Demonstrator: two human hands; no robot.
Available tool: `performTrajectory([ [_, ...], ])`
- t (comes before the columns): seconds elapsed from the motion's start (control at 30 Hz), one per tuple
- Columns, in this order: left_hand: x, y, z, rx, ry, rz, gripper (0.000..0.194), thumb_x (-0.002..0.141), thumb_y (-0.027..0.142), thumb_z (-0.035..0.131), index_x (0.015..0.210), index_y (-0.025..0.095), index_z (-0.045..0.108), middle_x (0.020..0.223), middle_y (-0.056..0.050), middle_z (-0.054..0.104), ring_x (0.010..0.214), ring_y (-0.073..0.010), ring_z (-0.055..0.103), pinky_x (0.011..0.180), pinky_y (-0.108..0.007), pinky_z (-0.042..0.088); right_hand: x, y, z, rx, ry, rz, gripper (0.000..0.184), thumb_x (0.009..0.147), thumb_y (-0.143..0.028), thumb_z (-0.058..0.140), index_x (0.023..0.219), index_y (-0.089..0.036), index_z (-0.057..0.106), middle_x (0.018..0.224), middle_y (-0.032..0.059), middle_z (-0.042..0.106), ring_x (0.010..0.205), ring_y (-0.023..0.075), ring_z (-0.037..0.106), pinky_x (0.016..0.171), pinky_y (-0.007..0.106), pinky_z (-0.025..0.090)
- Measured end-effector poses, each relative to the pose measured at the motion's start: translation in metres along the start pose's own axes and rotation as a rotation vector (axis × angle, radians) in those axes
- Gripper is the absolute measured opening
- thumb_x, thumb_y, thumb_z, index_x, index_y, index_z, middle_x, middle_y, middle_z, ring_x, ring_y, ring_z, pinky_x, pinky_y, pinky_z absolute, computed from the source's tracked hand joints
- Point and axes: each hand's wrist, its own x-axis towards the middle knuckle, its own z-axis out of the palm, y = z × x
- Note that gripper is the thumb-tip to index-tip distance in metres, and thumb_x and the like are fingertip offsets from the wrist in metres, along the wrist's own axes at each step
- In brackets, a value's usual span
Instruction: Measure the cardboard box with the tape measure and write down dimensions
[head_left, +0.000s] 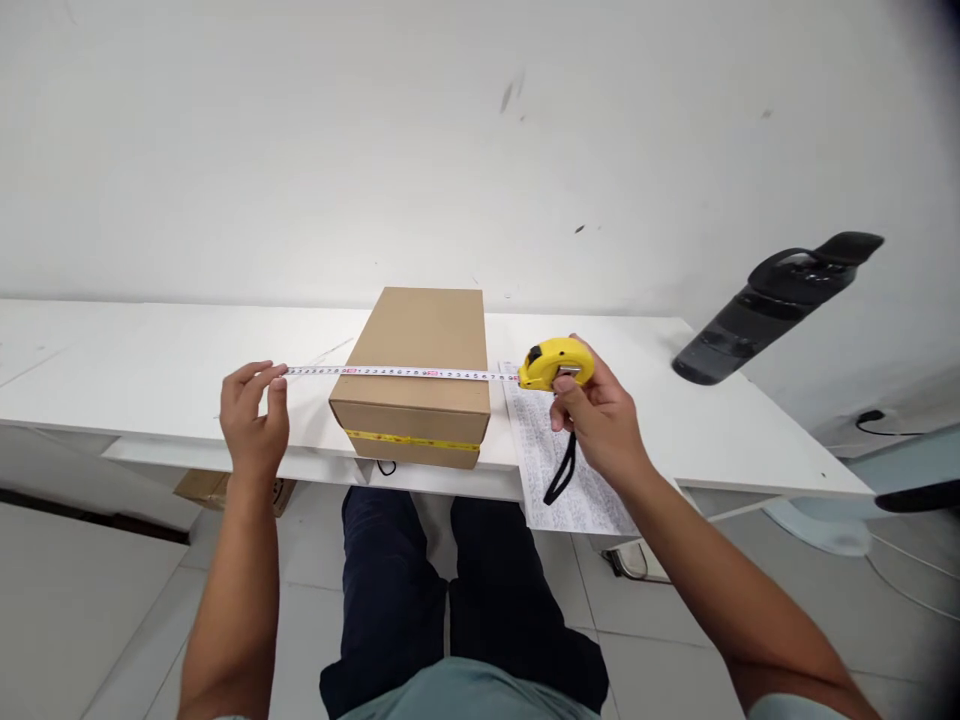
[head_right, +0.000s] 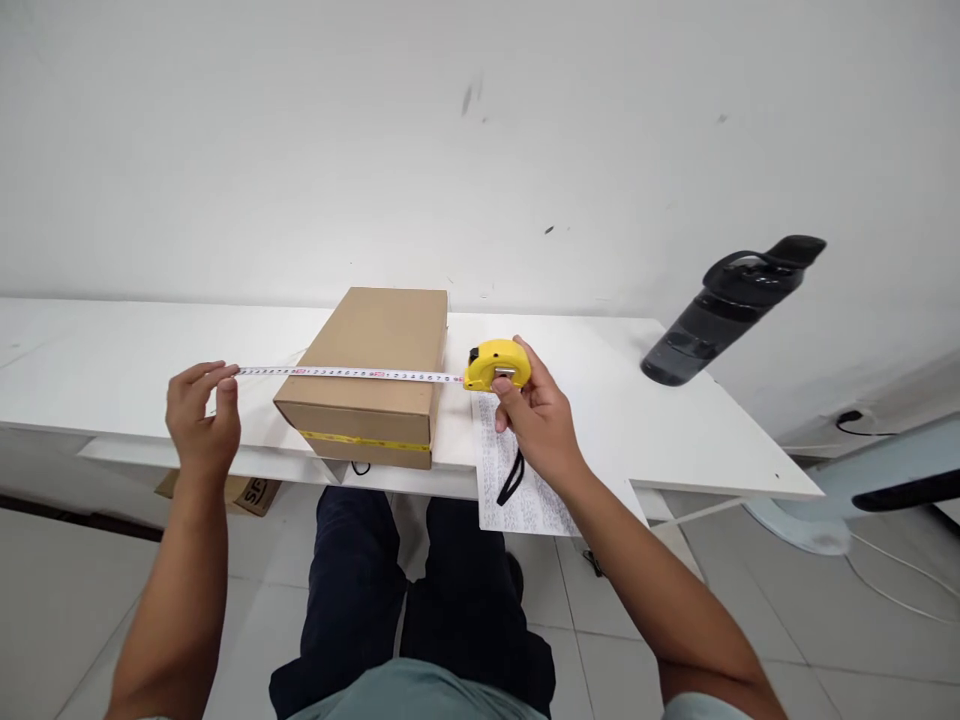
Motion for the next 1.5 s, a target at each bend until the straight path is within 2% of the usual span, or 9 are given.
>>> performTrajectory([
  [0.13,-0.005,0.042,0.006,-0.171,-0.144,0.125,0.038,0.107,0.040,0.039,0.122,0.023,0.070,0.124,-0.011,0.072,0.123,-0.0241,0.064,0.107,-0.044,0.049,-0.001,0.003,0.016,-0.011,-0.060,-0.005,0.067,0.086,-0.054,0.074,0.146,-0.036,0.053,0.094,-0.0027,0.065,0.043,0.0051,0.048,0.042,0.025,0.049],
  [0.3,-0.004,0.074,0.006,-0.116,-0.210,0.184,0.032,0.101,0.038,0.054,0.126,0.023,0.068,0.126,-0.011,0.072,0.119,-0.0255,0.066,0.103,-0.044,0.051,-0.004,0.003,0.027,-0.038,-0.053,-0.028,0.068,0.087,-0.052,0.073,0.150,-0.036,0.050,0.091,-0.0030,0.065,0.046,0.0071,0.048,0.044,0.025,0.051],
  [0.7,-0.010,0.065,0.008,-0.105,-0.240,0.165,0.033,0.101,0.038,0.057,0.131,0.025,0.063,0.134,-0.010,0.070,0.126,-0.0257,0.064,0.106,-0.044,0.048,-0.002,0.006,0.023,-0.061,-0.078,-0.054,0.063,0.088,-0.055,0.072,0.145,-0.034,0.053,0.097,-0.0004,0.065,0.052,0.0088,0.048,0.049,0.026,0.053],
  [0.83,-0.012,0.065,0.010,-0.046,-0.129,0.171,0.023,0.098,0.039,0.064,0.116,0.026,0.068,0.123,-0.008,0.076,0.110,-0.0252,0.071,0.107,-0.048,0.043,-0.001,0.007,0.023,-0.030,-0.092,-0.068,0.056,0.089,-0.052,0.072,0.138,-0.034,0.056,0.097,-0.0014,0.065,0.053,0.0081,0.049,0.051,0.025,0.053],
  [0.93,-0.009,0.065,0.008,-0.063,-0.124,0.124,0.022,0.095,0.043,0.068,0.107,0.025,0.070,0.115,-0.007,0.078,0.094,-0.0226,0.072,0.099,-0.046,0.046,0.002,0.005,0.023,-0.024,-0.096,-0.065,0.053,0.088,-0.054,0.073,0.134,-0.032,0.057,0.098,-0.0008,0.065,0.055,0.0084,0.050,0.052,0.025,0.054],
  [1.17,-0.009,0.067,-0.020,-0.167,-0.117,0.075,0.008,0.090,0.030,0.075,0.095,0.026,0.071,0.095,-0.001,0.077,0.089,-0.0200,0.071,0.085,-0.041,0.055,-0.001,-0.010,0.009,0.012,-0.171,-0.034,0.050,0.077,-0.058,0.081,0.114,-0.028,0.064,0.081,-0.0023,0.063,0.051,0.0107,0.049,0.046,0.027,0.051],
  [1.3,-0.023,0.075,-0.053,-0.266,-0.104,0.062,0.020,0.083,0.021,0.081,0.097,0.030,0.070,0.092,0.001,0.076,0.089,-0.0222,0.071,0.088,-0.047,0.057,-0.023,-0.019,-0.010,0.043,-0.296,0.070,0.041,0.075,-0.052,0.086,0.099,-0.026,0.066,0.075,-0.0009,0.066,0.055,0.0136,0.057,0.048,0.027,0.052],
  [1.4,-0.038,0.092,-0.070,-0.356,-0.210,0.088,0.025,0.081,0.024,0.083,0.101,0.032,0.069,0.089,0.002,0.076,0.083,-0.0221,0.071,0.095,-0.052,0.055,-0.046,-0.022,-0.011,0.114,-0.457,0.170,0.038,0.075,-0.043,0.089,0.099,-0.026,0.064,0.082,0.0005,0.071,0.064,0.0151,0.066,0.056,0.027,0.056],
  [1.5,-0.057,0.121,-0.066,-0.456,-0.397,0.100,0.024,0.084,0.034,0.082,0.103,0.034,0.067,0.084,0.004,0.075,0.075,-0.0205,0.070,0.101,-0.055,0.053,-0.064,-0.020,0.003,0.160,-0.610,0.229,0.038,0.076,-0.034,0.089,0.101,-0.027,0.060,0.084,-0.0015,0.072,0.068,0.0139,0.069,0.062,0.026,0.057],
])
